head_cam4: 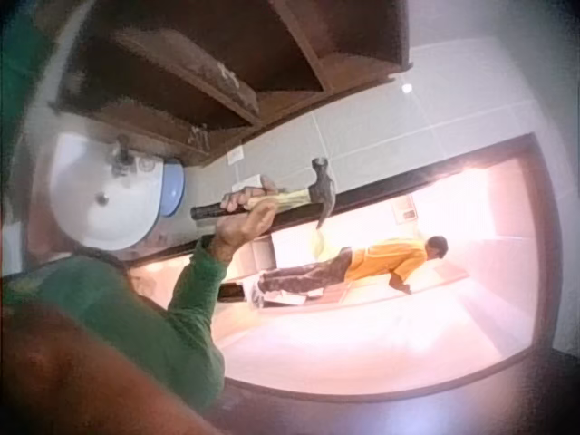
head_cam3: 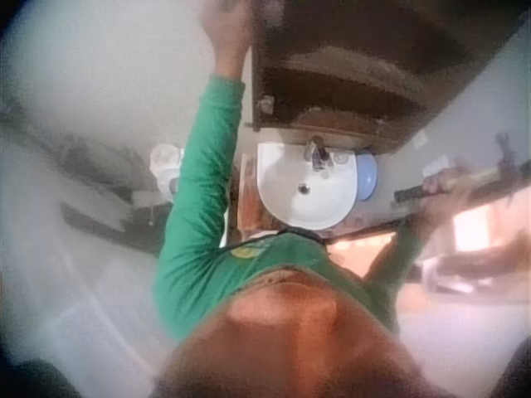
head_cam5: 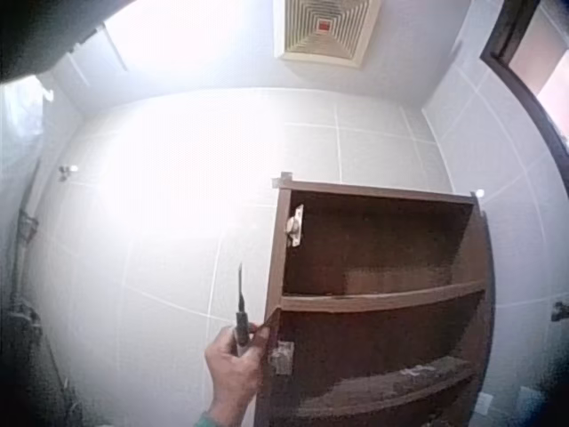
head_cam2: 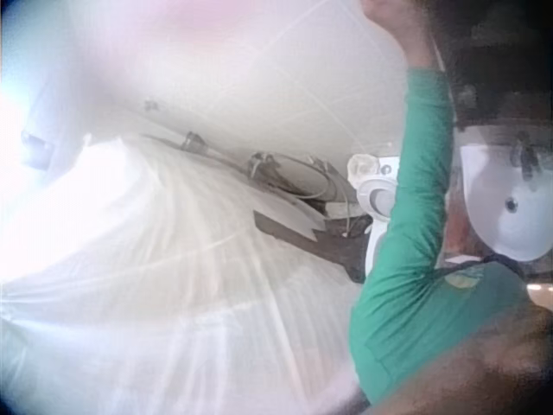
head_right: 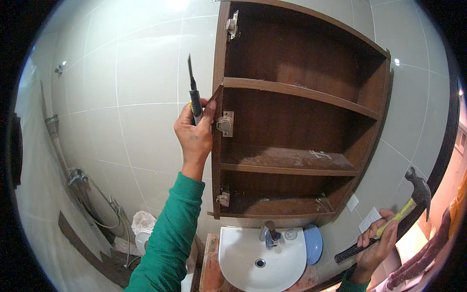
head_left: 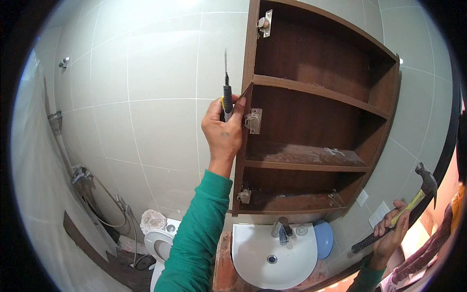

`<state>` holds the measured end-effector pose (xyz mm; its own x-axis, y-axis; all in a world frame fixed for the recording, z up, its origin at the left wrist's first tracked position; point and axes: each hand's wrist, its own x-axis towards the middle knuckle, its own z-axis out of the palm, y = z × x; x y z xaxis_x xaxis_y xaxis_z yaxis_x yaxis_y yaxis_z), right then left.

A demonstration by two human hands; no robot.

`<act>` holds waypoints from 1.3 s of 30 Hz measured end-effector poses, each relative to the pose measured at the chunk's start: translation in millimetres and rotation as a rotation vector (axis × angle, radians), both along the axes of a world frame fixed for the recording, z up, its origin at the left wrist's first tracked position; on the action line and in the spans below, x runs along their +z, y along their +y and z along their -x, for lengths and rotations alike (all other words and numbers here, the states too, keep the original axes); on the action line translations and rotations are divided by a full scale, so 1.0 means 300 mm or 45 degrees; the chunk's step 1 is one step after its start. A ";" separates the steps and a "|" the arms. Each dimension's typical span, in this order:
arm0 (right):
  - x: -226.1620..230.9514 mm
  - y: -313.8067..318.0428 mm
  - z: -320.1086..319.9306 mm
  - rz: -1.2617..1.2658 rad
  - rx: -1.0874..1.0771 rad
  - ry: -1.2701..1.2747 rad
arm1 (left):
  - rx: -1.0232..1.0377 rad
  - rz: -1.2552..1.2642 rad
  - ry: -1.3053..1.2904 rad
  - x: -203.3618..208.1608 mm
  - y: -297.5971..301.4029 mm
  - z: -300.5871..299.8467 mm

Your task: The person uses a hammer and a utility knife to pry and separate the wooden frame of a wall-mounted bathroom cabinet. They repeatedly tap the knife into the seams and pull at the wood to loosen the structure.

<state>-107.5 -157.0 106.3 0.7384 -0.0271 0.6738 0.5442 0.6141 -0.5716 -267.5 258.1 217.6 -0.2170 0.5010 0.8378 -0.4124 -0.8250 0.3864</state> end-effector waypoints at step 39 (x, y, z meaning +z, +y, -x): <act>-0.267 -0.115 -0.069 0.444 -0.155 0.415 | -0.800 0.345 -0.253 0.157 0.012 0.004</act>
<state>-86.9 -191.6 26.2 0.9178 0.0597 0.3925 0.3586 0.2993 -0.8842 -268.6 261.8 264.8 0.0454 0.7664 0.6407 -0.8626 -0.2934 0.4121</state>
